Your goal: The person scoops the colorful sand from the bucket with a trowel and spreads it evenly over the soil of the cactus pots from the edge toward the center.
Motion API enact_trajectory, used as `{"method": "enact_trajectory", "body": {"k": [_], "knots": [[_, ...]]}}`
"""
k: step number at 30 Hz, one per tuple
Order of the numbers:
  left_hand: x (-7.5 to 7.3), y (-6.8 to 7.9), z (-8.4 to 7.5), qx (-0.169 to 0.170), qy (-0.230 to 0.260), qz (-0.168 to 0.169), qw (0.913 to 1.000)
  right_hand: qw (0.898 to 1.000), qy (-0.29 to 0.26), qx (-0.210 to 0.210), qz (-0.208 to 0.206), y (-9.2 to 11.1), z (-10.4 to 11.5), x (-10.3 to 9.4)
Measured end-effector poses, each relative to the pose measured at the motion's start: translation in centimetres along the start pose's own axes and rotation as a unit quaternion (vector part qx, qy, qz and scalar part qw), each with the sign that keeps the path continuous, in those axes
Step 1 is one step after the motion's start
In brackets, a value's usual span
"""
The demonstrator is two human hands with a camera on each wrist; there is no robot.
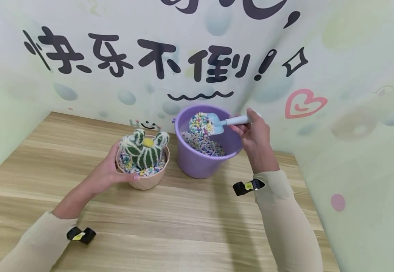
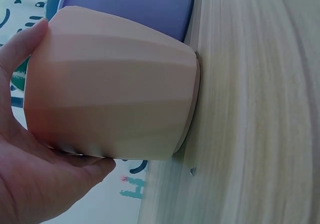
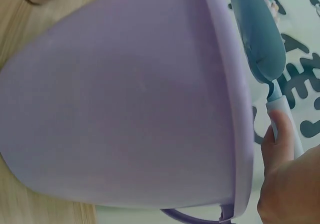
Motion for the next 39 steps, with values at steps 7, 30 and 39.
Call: {"method": "enact_trajectory", "body": {"k": [7,30,39], "knots": [[0.3,0.2,0.0,-0.002,0.007,-0.013,0.9999,0.999,-0.03,0.013,0.008,1.7,-0.8,-0.6],[1.2,1.5,-0.5,-0.009,-0.087,-0.146,0.9853,0.999,-0.004,-0.009,0.045,4.3,-4.2,0.3],[1.8,1.8,-0.6,-0.037,-0.12,-0.19,0.9737,0.997,0.037,-0.039,0.058,4.4,-4.5,0.8]]}}
Point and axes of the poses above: each hand's wrist, its own y-axis away from the middle knuckle, its own x-axis out of the palm, z = x × y, the point moved 5 cm from there along -y, towards the middle knuckle, and after that the axes turned 4 degrees about -z, right-handed, at the moved point
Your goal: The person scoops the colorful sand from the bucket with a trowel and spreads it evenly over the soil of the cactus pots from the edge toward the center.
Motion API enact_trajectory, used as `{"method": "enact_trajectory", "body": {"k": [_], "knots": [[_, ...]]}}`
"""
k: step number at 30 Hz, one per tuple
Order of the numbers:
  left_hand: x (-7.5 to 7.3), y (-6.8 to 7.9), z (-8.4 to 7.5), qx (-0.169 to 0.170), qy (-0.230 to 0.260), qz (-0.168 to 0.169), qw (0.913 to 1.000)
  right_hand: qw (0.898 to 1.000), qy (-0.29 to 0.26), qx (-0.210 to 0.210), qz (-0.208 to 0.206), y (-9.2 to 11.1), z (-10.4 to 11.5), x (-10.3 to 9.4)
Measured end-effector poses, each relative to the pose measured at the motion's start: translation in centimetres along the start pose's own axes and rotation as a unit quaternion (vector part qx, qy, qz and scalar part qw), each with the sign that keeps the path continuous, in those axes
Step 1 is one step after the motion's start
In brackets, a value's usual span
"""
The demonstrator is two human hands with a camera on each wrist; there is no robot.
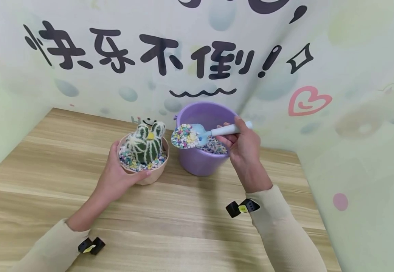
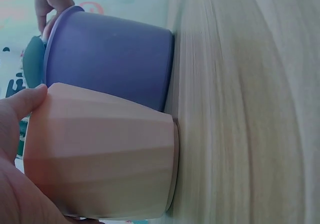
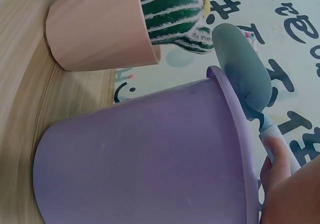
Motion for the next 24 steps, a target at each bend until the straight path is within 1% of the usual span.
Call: {"method": "enact_trajectory", "body": {"k": [7,12,16,24], "knots": [[0.1,0.1,0.1,-0.007,-0.001,0.002,1.0,1.0,0.015,-0.006,0.007,-0.2,-0.4,0.6],[0.1,0.1,0.0,-0.002,0.012,-0.001,0.9999,1.0,0.023,-0.019,0.011,-0.3,-0.4,1.0],[0.1,0.1,0.0,-0.007,0.017,0.002,0.9998,0.999,0.025,-0.032,0.012,-0.3,-0.2,1.3],[0.1,0.1,0.1,-0.012,0.006,0.003,0.9999,0.998,0.038,-0.051,0.004,-0.3,0.0,1.6]]}}
Point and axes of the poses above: each hand's wrist, its own y-axis away from the middle knuckle, its own x-axis out of the palm, z = x × y, the point moved 5 cm from there along -y, towards the middle knuckle, and after that the axes turned 4 degrees about -z, right-handed, at the moved point
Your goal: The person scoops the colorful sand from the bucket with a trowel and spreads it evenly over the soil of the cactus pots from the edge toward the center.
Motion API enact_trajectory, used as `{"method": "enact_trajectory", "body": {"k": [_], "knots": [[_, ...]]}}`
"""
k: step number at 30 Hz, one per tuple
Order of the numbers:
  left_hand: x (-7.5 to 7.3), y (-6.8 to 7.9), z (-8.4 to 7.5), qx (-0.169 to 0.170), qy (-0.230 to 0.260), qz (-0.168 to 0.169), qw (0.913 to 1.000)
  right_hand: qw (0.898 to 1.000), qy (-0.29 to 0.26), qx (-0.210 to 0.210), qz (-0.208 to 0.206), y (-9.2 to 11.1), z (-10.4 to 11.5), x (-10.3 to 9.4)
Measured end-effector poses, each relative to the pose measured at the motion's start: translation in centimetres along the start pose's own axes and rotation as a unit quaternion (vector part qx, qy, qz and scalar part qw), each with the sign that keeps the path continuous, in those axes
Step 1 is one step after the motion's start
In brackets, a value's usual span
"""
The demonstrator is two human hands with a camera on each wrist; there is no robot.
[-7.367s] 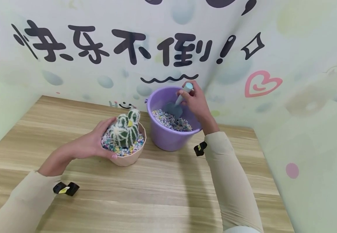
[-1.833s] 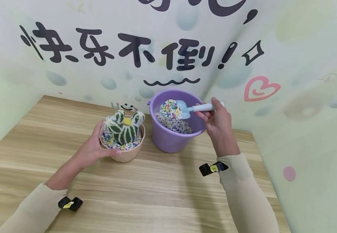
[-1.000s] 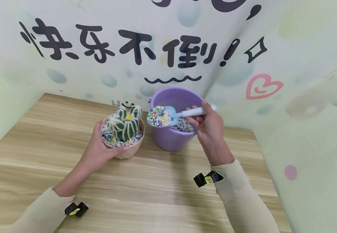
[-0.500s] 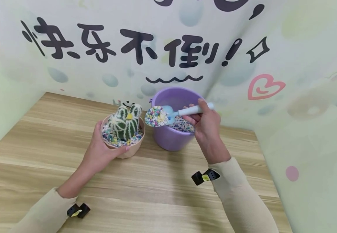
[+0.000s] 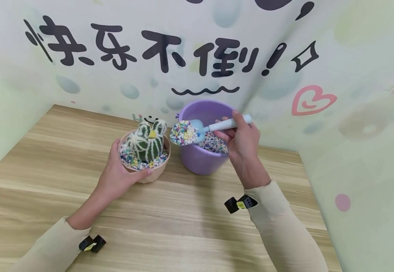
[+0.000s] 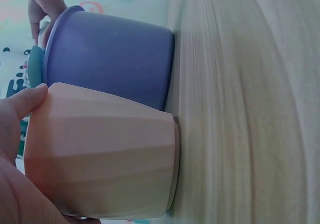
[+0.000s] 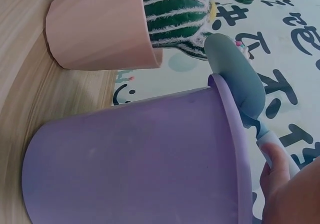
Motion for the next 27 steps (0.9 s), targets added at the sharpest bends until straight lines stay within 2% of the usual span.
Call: {"method": "enact_trajectory", "body": {"k": [8,27], "knots": [[0.12,-0.06,0.08,0.001,0.002,-0.003,1.0,1.0,0.011,-0.02,-0.009,0.06,0.12,0.29],[0.15,-0.1,0.19,0.001,-0.001,-0.006,1.0,0.999,0.016,-0.032,-0.018,0.07,0.28,0.74]]}}
Point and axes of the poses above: each hand's wrist, its own y-axis away from the middle knuckle, its own x-axis out of the palm, z = x × y, the point moved 5 cm from there along -y, towards the middle knuckle, and after that the axes turned 4 degrees about -z, right-handed, at the moved point
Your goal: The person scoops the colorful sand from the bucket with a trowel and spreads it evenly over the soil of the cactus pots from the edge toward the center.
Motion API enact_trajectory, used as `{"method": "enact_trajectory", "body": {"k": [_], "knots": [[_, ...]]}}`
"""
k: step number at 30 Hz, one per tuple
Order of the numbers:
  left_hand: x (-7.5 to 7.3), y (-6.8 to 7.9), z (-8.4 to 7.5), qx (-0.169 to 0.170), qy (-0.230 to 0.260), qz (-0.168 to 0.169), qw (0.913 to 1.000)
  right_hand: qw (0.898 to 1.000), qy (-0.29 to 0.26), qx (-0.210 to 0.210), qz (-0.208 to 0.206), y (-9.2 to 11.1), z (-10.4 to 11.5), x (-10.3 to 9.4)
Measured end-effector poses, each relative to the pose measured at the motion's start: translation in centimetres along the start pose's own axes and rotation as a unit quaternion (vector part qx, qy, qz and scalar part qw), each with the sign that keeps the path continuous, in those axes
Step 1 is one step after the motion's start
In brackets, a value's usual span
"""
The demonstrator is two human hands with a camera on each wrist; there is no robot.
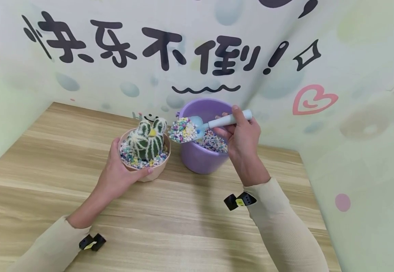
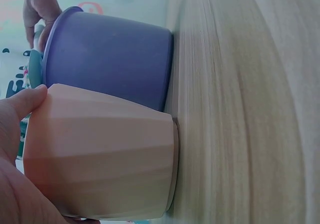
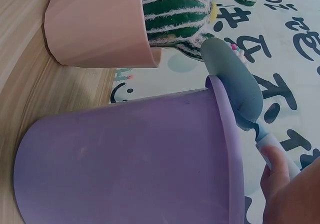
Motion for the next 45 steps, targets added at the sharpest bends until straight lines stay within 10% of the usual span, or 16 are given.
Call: {"method": "enact_trajectory", "body": {"k": [22,45], "knots": [[0.0,-0.2,-0.1,-0.001,-0.005,0.007,1.0,0.999,0.026,-0.022,-0.006,-0.3,0.2,0.1],[-1.3,-1.6,0.3,0.04,0.04,0.124,0.9907,0.997,0.053,-0.058,-0.004,0.0,0.5,1.0]]}}
Point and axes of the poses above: each hand's wrist, its own y-axis away from the middle knuckle, its own x-axis out of the palm, z = x × y, the point moved 5 cm from there along -y, towards the middle knuckle, and after that the axes turned 4 degrees about -z, right-handed, at the moved point
